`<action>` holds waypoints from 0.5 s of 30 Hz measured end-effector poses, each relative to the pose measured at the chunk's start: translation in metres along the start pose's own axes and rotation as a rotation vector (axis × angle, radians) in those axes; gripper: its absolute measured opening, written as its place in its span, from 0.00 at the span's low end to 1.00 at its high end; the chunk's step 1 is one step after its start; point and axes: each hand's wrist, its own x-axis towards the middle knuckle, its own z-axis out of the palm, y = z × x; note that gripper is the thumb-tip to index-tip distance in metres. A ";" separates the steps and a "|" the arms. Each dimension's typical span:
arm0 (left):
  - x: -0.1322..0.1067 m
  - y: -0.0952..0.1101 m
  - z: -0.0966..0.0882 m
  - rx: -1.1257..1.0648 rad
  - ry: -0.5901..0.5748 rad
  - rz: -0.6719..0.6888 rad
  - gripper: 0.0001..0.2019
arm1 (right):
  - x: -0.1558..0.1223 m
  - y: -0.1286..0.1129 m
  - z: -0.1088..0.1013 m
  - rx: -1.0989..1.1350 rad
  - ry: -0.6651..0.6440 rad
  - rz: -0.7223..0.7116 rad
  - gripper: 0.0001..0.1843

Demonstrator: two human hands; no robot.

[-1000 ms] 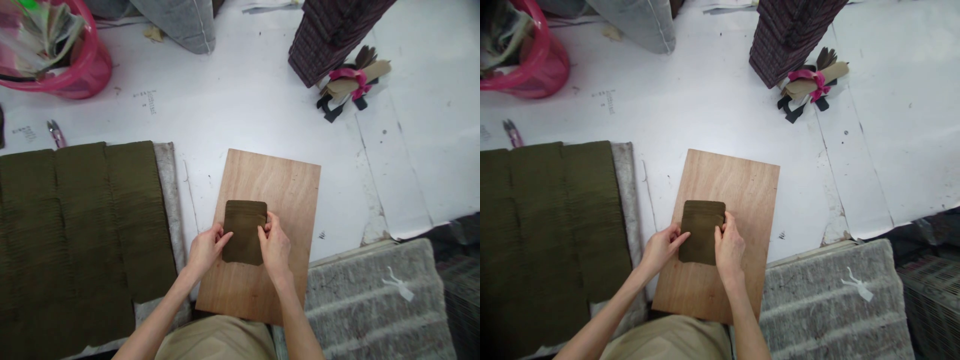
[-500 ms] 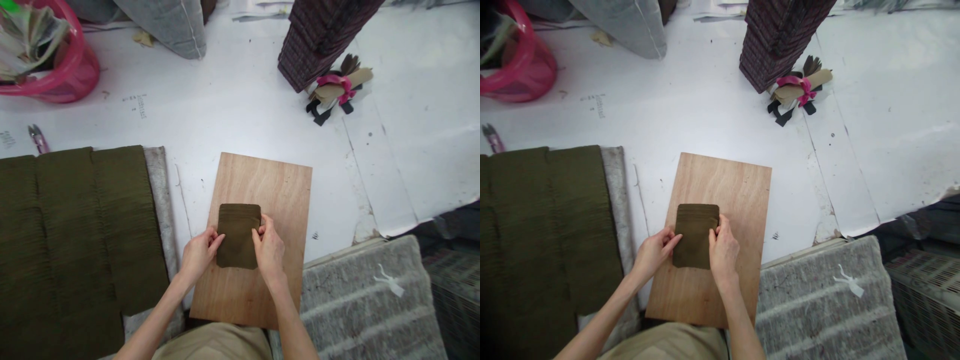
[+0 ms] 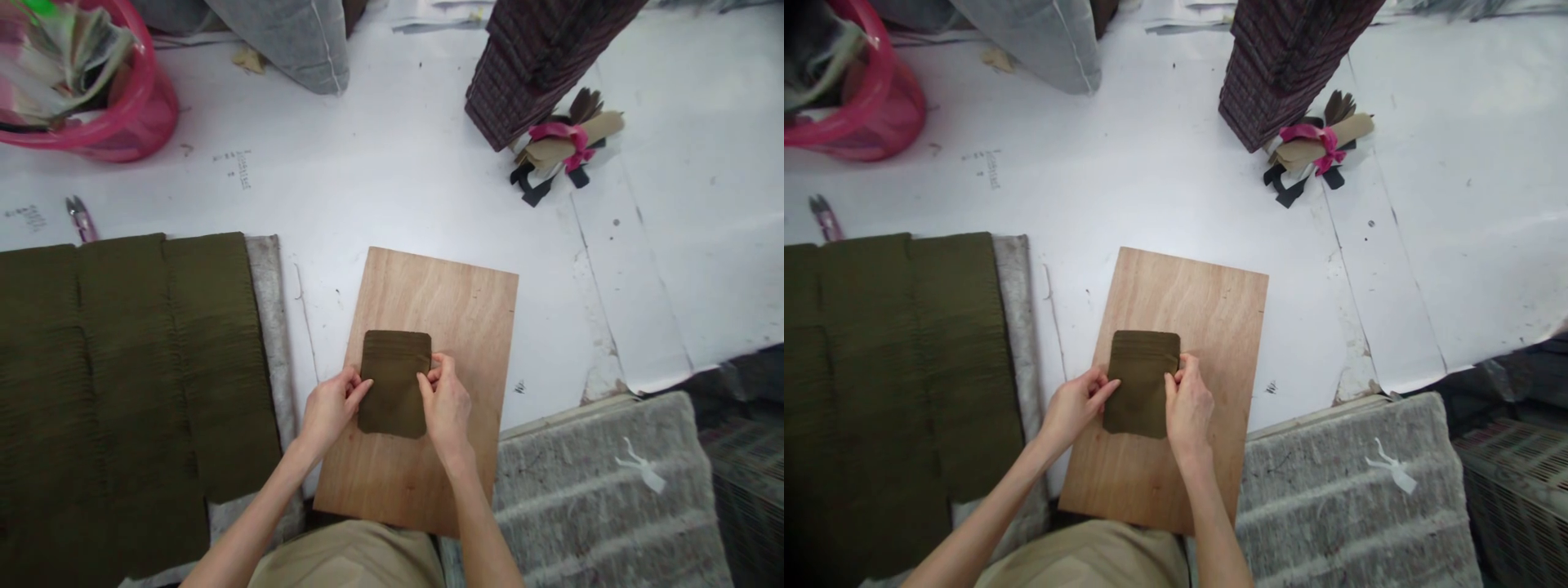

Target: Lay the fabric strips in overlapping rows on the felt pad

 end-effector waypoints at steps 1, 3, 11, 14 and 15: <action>0.000 0.000 0.000 -0.001 0.000 -0.003 0.16 | 0.000 0.000 0.000 -0.015 0.009 -0.010 0.12; 0.000 0.000 0.000 0.003 0.002 -0.003 0.16 | 0.000 0.000 -0.001 -0.059 0.040 -0.050 0.12; 0.001 0.004 -0.003 0.097 0.019 0.005 0.14 | 0.015 0.003 -0.007 -0.115 0.010 -0.183 0.12; 0.001 0.007 -0.006 0.138 0.039 0.014 0.13 | 0.022 0.002 -0.008 -0.107 0.001 -0.188 0.07; 0.001 0.008 -0.006 0.158 0.049 0.020 0.12 | 0.023 0.002 -0.009 -0.105 -0.007 -0.194 0.04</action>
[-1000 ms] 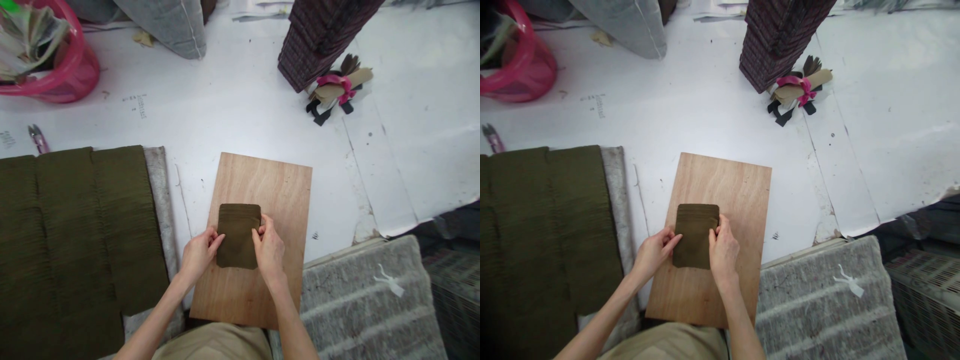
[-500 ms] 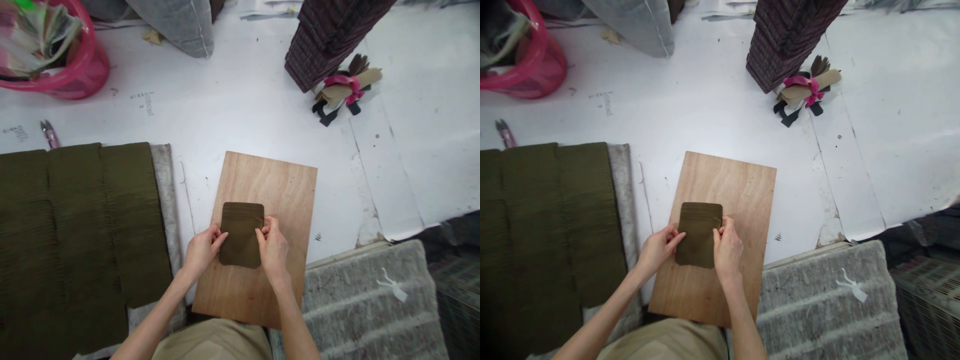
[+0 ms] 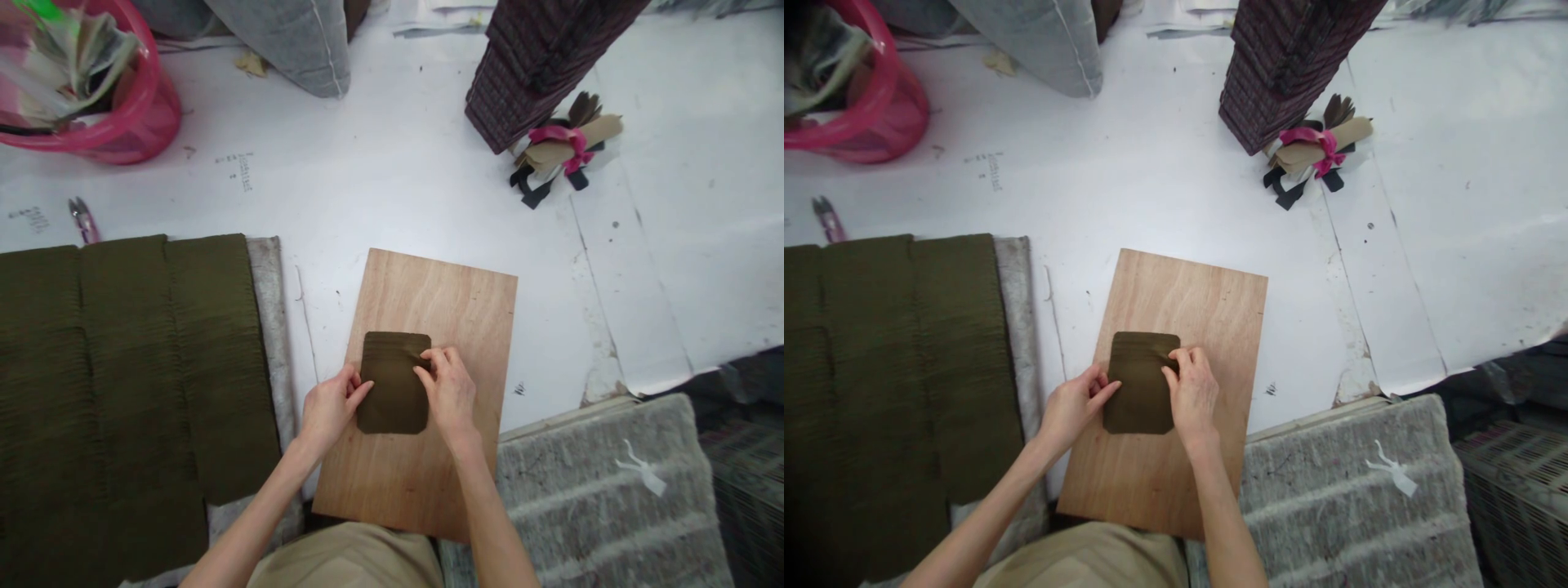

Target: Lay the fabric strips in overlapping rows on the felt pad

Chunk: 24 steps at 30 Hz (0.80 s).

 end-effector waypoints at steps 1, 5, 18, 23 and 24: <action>0.000 0.001 -0.001 0.025 0.015 0.006 0.12 | 0.001 0.000 0.000 0.002 -0.008 -0.013 0.02; 0.002 0.004 -0.005 0.142 0.144 0.163 0.12 | 0.003 0.000 -0.003 0.003 -0.037 -0.116 0.04; 0.037 0.017 -0.033 0.188 -0.077 0.568 0.11 | -0.015 0.003 0.002 0.267 -0.019 0.063 0.15; 0.032 0.014 -0.029 0.059 -0.065 0.272 0.07 | -0.012 -0.001 0.006 0.204 -0.015 0.163 0.18; 0.030 0.014 -0.028 0.040 -0.054 0.229 0.08 | -0.012 -0.001 0.006 0.199 -0.015 0.168 0.19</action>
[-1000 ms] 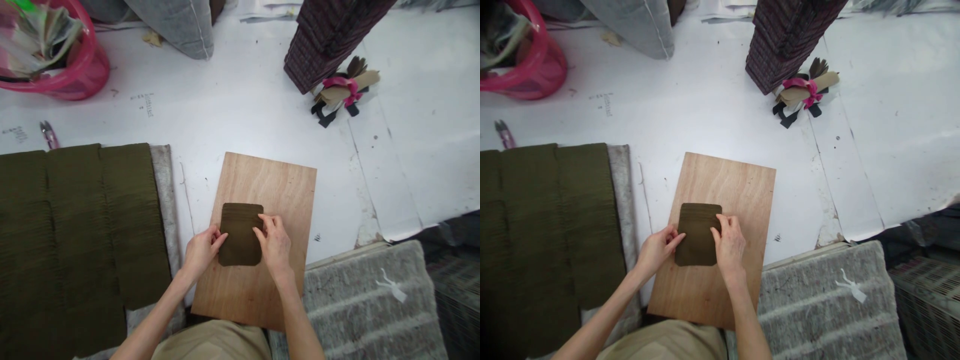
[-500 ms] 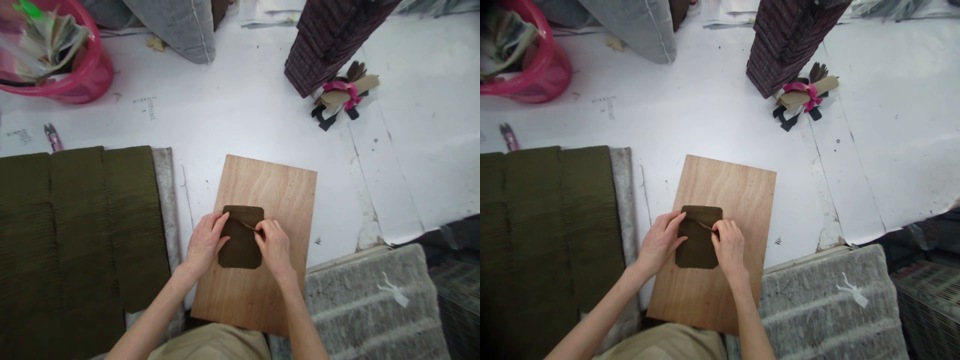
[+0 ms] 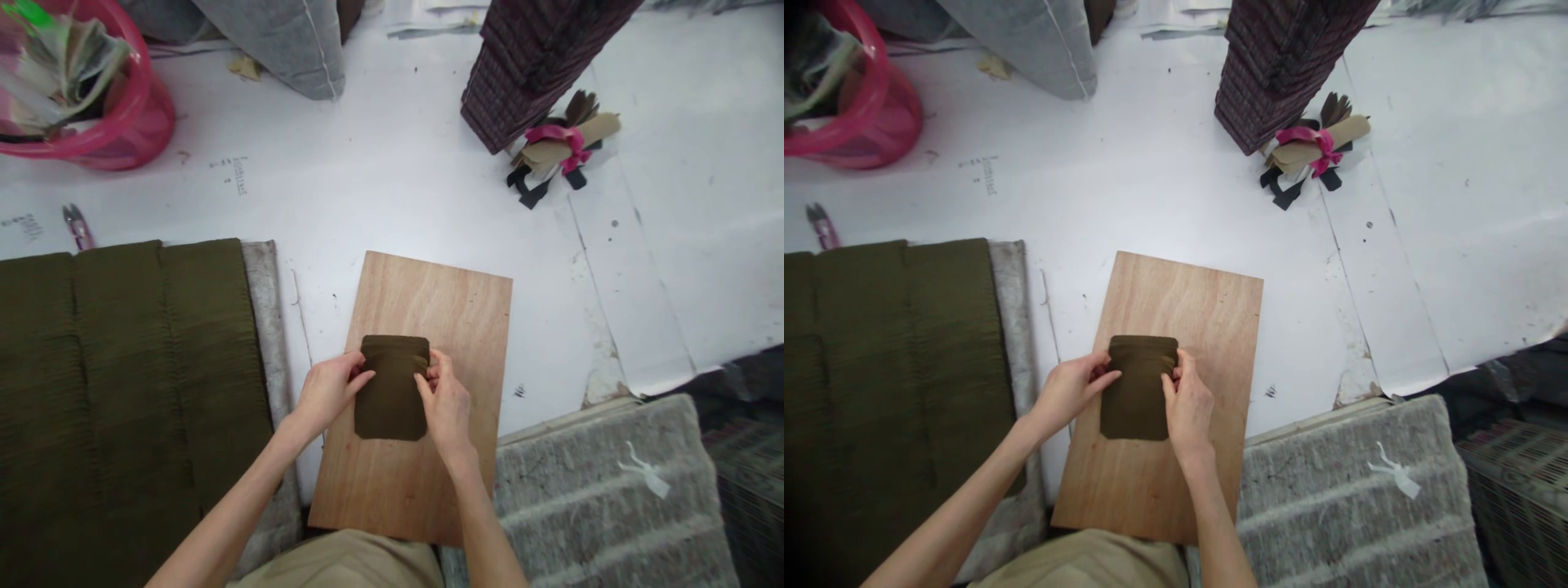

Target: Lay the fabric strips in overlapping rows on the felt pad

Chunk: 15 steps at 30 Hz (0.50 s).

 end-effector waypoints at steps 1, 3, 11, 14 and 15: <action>-0.001 0.000 0.001 -0.015 0.008 -0.033 0.10 | 0.000 0.000 0.001 -0.002 0.000 0.004 0.20; -0.002 0.000 0.003 -0.036 0.024 -0.074 0.12 | 0.000 -0.001 0.001 0.002 0.000 0.010 0.20; -0.011 -0.002 0.016 -0.241 0.133 -0.078 0.13 | -0.011 -0.005 -0.003 0.289 0.055 0.043 0.19; -0.024 -0.002 0.017 -0.344 0.159 -0.051 0.13 | -0.022 -0.002 -0.001 0.464 0.103 0.129 0.21; -0.027 -0.002 0.017 -0.371 0.151 -0.045 0.13 | -0.025 0.000 0.001 0.513 0.115 0.160 0.23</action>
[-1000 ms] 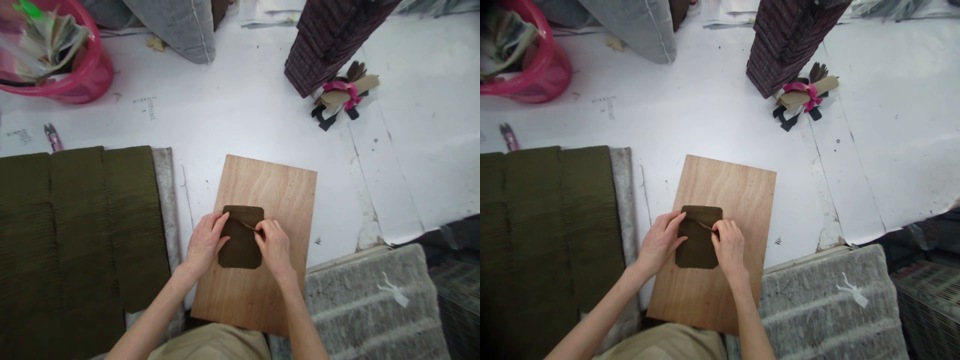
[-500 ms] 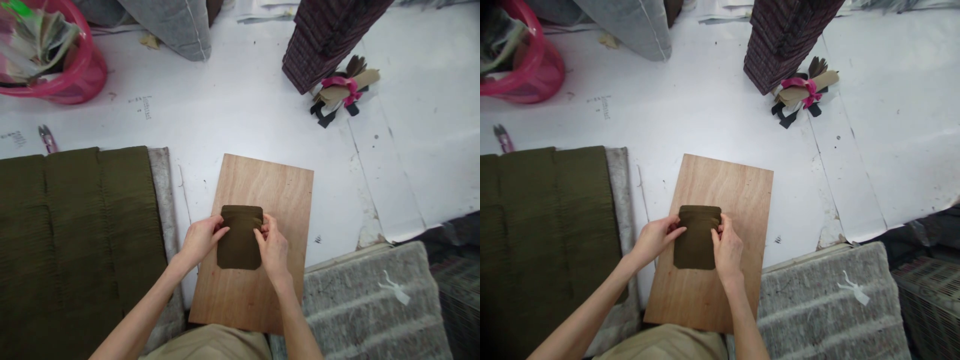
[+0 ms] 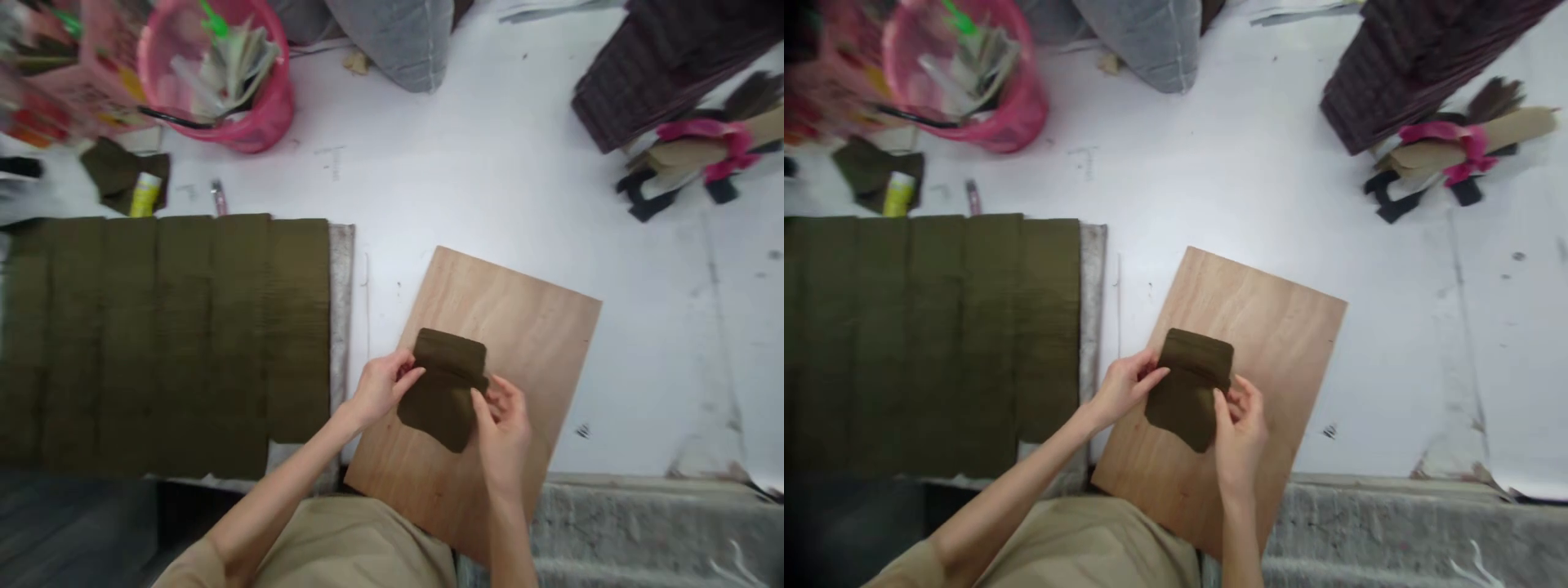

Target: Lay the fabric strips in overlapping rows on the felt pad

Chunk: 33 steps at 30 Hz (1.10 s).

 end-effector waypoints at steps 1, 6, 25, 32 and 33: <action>-0.003 -0.001 -0.001 -0.018 -0.005 -0.002 0.12 | -0.002 0.004 0.000 0.044 0.004 0.032 0.24; -0.011 -0.009 -0.001 -0.115 0.003 -0.022 0.10 | -0.012 0.022 0.002 -0.027 -0.222 0.193 0.25; -0.147 -0.114 -0.106 -0.251 0.352 -0.368 0.16 | -0.121 0.000 0.122 -0.063 -0.828 -0.003 0.23; -0.157 -0.144 -0.129 -0.049 0.458 -0.433 0.16 | -0.135 0.003 0.169 -0.371 -0.794 -0.200 0.22; -0.156 -0.145 -0.131 -0.007 0.457 -0.431 0.16 | -0.135 0.002 0.171 -0.433 -0.781 -0.229 0.22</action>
